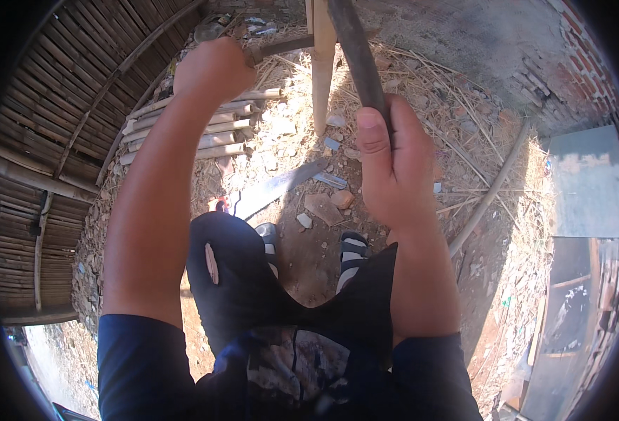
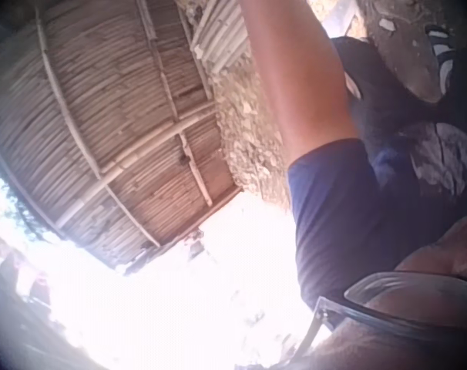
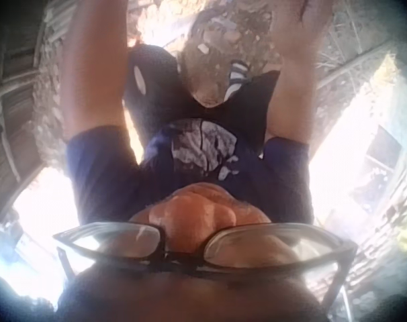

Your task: The person splits a bamboo pole using a knife and a hammer. They hold the knife against the end of the pole and strike the back of the blade with the hammer to drive it through the wood.

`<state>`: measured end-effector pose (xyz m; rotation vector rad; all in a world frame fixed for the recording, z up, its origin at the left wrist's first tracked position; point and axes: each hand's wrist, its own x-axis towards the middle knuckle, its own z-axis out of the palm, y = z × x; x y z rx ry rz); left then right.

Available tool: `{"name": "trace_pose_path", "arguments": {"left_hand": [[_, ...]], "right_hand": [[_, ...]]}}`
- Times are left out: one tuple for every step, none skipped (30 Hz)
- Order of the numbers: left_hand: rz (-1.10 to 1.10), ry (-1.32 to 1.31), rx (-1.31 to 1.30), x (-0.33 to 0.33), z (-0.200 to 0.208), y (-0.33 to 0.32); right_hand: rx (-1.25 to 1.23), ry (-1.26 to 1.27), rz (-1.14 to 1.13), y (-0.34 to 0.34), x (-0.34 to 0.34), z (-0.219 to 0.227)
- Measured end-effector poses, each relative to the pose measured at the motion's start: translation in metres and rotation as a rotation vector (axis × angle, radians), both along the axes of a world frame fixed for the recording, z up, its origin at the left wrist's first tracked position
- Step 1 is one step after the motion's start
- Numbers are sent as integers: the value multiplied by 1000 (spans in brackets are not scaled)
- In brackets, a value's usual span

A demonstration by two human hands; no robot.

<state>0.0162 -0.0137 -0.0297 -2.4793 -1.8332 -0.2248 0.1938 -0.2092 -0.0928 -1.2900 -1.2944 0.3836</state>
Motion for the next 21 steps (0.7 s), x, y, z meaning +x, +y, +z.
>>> {"name": "trace_pose_path", "arguments": {"left_hand": [[-1, -3, 3, 2, 2, -1], [-1, -7, 7, 3, 3, -2], [-3, 5, 0, 3, 1, -2], [-7, 14, -1, 3, 1, -2], [-20, 16, -2, 7, 3, -2], [-29, 1, -15, 9, 4, -3], [-28, -18, -24, 6, 6, -4], [-29, -36, -33, 5, 7, -4], [-32, -42, -8, 6, 8, -5], [-27, -46, 18, 5, 5, -3], [-13, -38, 26, 1, -1, -6], [-9, -22, 6, -2, -4, -6], [-18, -10, -15, 2, -2, -8], [-22, 2, -29, 4, 1, -10], [-23, 17, -28, 4, 1, -12], [-33, 30, -24, 7, 2, -13], [-51, 39, -19, 11, 4, -14], [-48, 24, -30, 13, 3, -14], [-39, 8, -38, 13, 2, -13], [-25, -11, -38, 12, 4, -12], [-22, -23, -21, 10, 7, -10]], "right_hand": [[56, 19, -1, 0, -2, 4], [112, 39, -2, 2, -5, 7], [168, 58, -3, 5, -9, 8], [96, -39, -55, 11, -11, 0], [24, -143, -117, 17, -11, -12], [-49, -247, -179, 21, -9, -23], [-108, -230, -150, 22, -7, -30], [-167, -213, -122, 23, -6, -34], [-227, -196, -95, 22, -3, -34], [-188, -166, -93, 21, 1, -25], [-166, -125, -79, 14, 1, -12], [-145, -84, -66, 10, -1, 0], [-74, -44, -45, 7, -3, 6], [3, -3, -21, 6, -6, 14], [79, 39, 4, 6, -9, 17], [83, -31, -68, 9, -12, 7], [88, -106, -148, 12, -15, -10], [91, -181, -228, 14, -16, -25], [0, -191, -197, 15, -16, -36], [-81, -202, -162, 18, -16, -44], [-163, -214, -127, 19, -14, -46]]}}
